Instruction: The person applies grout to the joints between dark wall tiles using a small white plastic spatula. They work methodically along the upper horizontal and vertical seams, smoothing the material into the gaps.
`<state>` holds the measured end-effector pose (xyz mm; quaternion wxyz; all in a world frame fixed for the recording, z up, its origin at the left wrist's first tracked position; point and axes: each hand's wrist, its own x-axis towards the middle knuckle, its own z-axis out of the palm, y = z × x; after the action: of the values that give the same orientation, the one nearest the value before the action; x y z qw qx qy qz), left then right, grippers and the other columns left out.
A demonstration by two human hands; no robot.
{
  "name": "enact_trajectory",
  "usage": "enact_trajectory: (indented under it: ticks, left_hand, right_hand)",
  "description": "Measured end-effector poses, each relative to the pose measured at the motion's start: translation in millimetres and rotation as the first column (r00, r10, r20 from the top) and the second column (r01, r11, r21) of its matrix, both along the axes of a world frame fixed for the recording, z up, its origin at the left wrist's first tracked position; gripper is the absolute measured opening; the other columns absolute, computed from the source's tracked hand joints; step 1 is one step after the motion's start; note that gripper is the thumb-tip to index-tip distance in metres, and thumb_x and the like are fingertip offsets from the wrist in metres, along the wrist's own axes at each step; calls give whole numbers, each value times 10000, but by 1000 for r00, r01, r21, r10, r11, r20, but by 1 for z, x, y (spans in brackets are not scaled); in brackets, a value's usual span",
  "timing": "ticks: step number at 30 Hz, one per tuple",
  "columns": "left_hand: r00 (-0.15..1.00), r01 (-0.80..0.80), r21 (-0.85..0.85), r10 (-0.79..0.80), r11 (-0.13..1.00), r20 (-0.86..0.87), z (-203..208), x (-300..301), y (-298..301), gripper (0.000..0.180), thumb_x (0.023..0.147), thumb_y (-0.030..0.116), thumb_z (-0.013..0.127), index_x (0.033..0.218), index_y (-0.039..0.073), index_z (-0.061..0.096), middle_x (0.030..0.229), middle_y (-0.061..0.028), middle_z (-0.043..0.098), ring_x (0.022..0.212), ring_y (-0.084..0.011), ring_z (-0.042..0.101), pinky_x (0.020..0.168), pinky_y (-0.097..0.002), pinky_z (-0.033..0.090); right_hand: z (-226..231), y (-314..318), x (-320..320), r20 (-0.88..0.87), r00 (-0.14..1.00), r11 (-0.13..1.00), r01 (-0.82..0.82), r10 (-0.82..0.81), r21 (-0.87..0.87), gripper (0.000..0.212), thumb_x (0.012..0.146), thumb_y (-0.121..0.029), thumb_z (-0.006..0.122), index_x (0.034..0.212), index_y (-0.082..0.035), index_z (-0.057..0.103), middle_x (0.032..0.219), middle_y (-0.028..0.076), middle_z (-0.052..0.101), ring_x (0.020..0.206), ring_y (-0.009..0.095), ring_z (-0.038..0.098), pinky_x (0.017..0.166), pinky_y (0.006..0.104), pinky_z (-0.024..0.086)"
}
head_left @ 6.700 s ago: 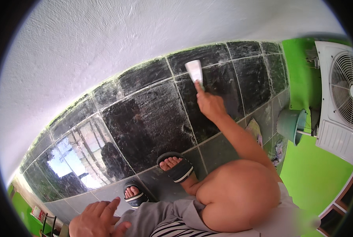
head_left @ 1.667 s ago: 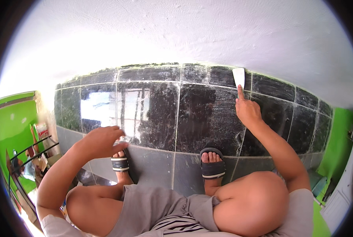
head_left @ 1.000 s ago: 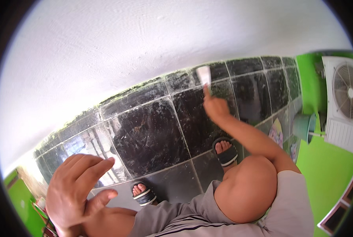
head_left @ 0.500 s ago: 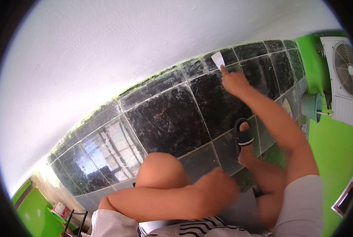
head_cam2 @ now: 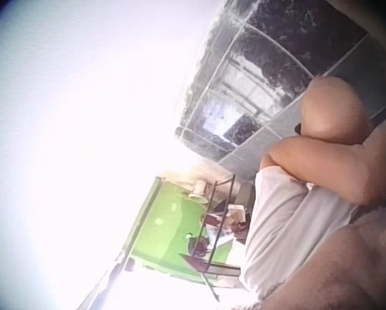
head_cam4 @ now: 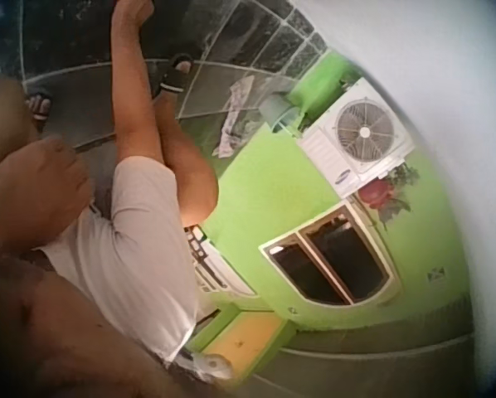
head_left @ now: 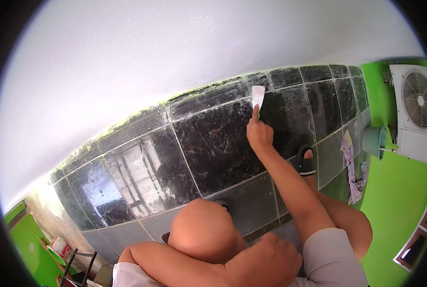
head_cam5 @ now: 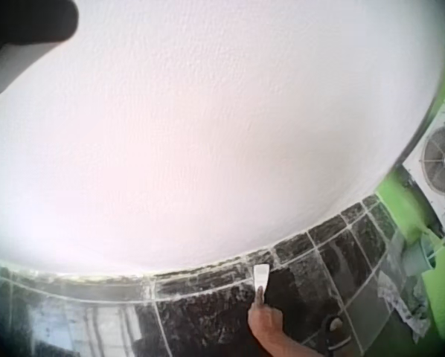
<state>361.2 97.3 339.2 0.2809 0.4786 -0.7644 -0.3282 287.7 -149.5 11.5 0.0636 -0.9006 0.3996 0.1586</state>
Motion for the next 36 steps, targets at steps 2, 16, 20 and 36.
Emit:
enact_trajectory:
  ticks: [2,16,20,36]
  left_hand:
    - [998,-52,-158,55,986,16,0,-7,3,169,910,242,587,835,140,700,835,-14,674,801,-171,622,728,-336,433]
    - [979,-61,-198,97,978,180,12,-19,15,167,881,221,605,775,162,719,773,-6,678,709,-176,627,664,-328,432]
    - [984,-113,-132,130,985,124,0,-11,19,185,900,235,581,810,147,717,811,-20,674,753,-176,624,687,-332,438]
    - [978,-170,-147,185,974,94,-10,-12,22,226,925,254,561,873,104,722,859,-62,670,807,-221,622,837,-397,489]
  right_hand:
    - [0,19,14,-15,1000,1000,-9,9,15,771,1025,-210,532,1644,32,142,778,202,718,631,352,722,549,477,589]
    - [-4,37,61,-78,995,998,-67,68,10,812,999,-192,544,1638,68,116,807,206,748,666,337,737,557,486,585]
    - [-10,106,85,-30,946,931,-311,322,189,849,985,-170,567,1647,58,87,920,267,742,717,335,753,604,473,612]
    - [-11,106,58,37,909,909,-416,416,10,733,1021,-269,566,1623,25,269,732,180,718,579,317,707,509,483,566]
